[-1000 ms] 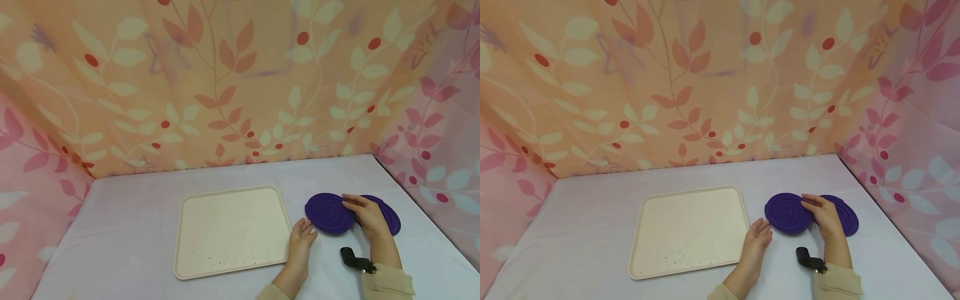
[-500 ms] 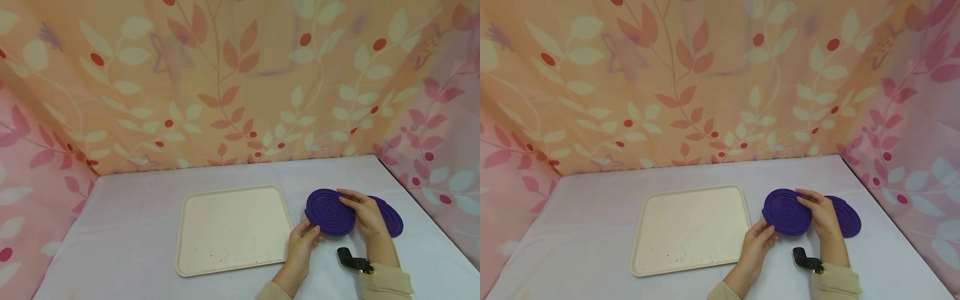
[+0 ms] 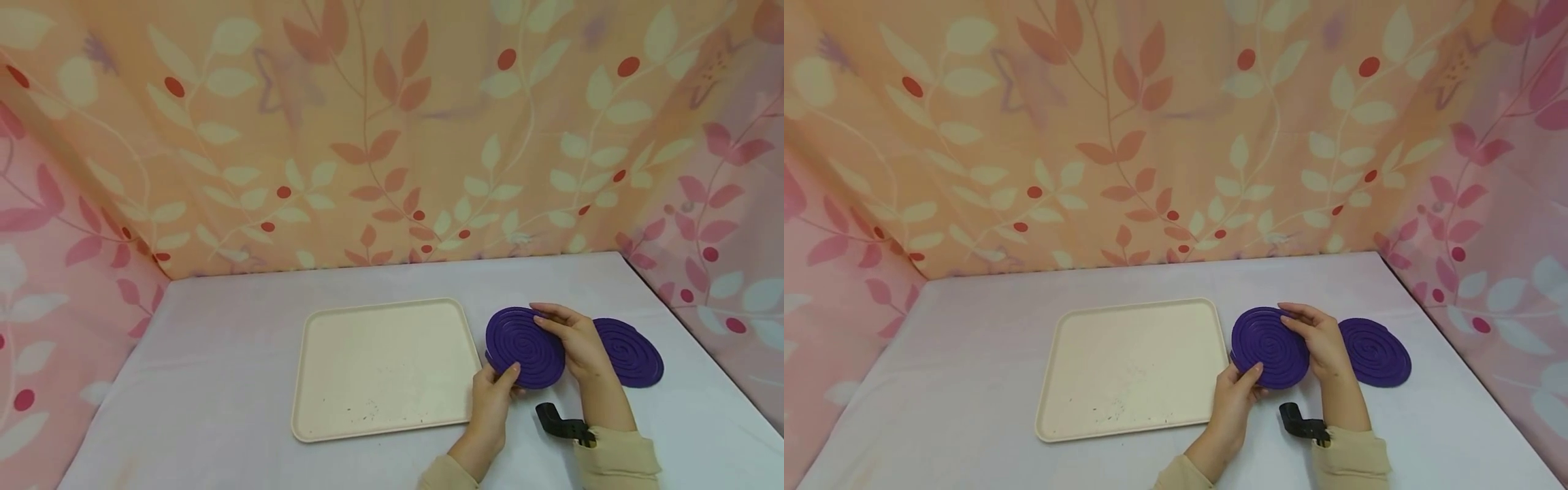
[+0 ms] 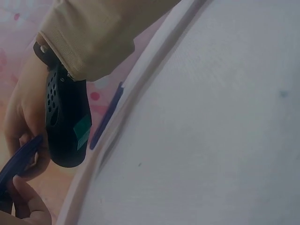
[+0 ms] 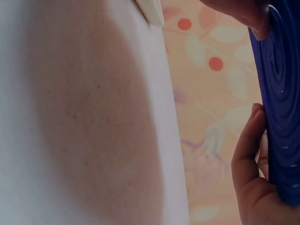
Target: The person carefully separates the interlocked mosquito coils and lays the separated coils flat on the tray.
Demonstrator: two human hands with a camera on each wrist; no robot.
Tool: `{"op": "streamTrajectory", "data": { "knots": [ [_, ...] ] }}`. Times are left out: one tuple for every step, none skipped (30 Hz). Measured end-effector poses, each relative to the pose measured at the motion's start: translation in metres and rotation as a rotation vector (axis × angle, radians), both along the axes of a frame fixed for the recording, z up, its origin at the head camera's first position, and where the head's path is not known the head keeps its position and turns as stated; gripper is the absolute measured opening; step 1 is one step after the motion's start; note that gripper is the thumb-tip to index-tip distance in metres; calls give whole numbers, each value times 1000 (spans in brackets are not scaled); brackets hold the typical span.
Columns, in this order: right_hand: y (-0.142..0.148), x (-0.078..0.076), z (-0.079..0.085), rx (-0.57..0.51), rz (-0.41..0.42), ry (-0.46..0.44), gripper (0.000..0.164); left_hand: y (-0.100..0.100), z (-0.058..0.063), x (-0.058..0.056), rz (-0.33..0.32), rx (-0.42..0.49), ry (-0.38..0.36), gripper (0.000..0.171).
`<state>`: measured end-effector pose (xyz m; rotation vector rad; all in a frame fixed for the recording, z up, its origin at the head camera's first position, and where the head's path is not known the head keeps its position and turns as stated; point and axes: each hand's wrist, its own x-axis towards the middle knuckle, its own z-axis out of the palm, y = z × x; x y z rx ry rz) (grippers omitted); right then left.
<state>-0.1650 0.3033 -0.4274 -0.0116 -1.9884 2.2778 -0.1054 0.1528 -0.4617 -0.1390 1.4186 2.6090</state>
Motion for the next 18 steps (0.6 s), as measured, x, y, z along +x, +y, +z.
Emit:
{"op": "streamTrajectory", "data": {
  "knots": [
    [-1, 0, 0, -13, -5, -3, 24, -1, 0, 0, 1, 1, 12, 19],
    [-2, 1, 0, -35, -8, -4, 23, -1, -1, 0, 5, 1, 26, 20],
    [-4, 1, 0, -60, -4, -4, 24, -2, -1, 0, 11, 0, 39, 22],
    [-5, 1, 0, -88, -1, -3, 24, -3, -1, 0, 18, -1, 45, 23],
    [-6, 2, 0, -119, 4, 0, 25, -3, -1, 0, 23, -1, 52, 25],
    [-7, 2, 0, -148, 8, 0, 26, -4, -2, 0, 28, 0, 51, 26],
    [-8, 3, 0, -181, 15, -2, 26, -5, -2, 0, 30, 14, 54, 28],
    [-8, 3, 0, -208, 22, -5, 27, -5, -3, 0, 27, 32, 57, 30],
    [-10, 4, 1, -230, 29, -10, 28, -6, -3, -1, 23, 57, 60, 31],
    [-11, 4, 1, -248, 32, -12, 28, -7, -3, -2, 16, 86, 66, 34],
    [-12, 3, 2, -268, 38, -18, 29, -8, -3, -3, 8, 118, 76, 35],
    [-13, 3, 3, -288, 44, -25, 29, -9, -3, -4, 2, 151, 82, 37],
    [-14, 2, 3, -309, 54, -32, 29, -10, -3, -5, -6, 184, 92, 38],
    [-15, 2, 4, -330, 63, -39, 29, -12, -3, -7, -11, 201, 100, 39],
    [-16, 1, 4, -348, 74, -46, 29, -13, -3, -8, -12, 214, 98, 40],
    [-18, 0, 4, -367, 83, -53, 29, -15, -3, -9, -14, 219, 97, 40],
    [-19, 0, 4, -377, 90, -63, 30, -16, -3, -10, -13, 221, 93, 40],
    [-20, 0, 4, -391, 97, -73, 30, -18, -3, -11, -13, 220, 89, 40]
  ]
}}
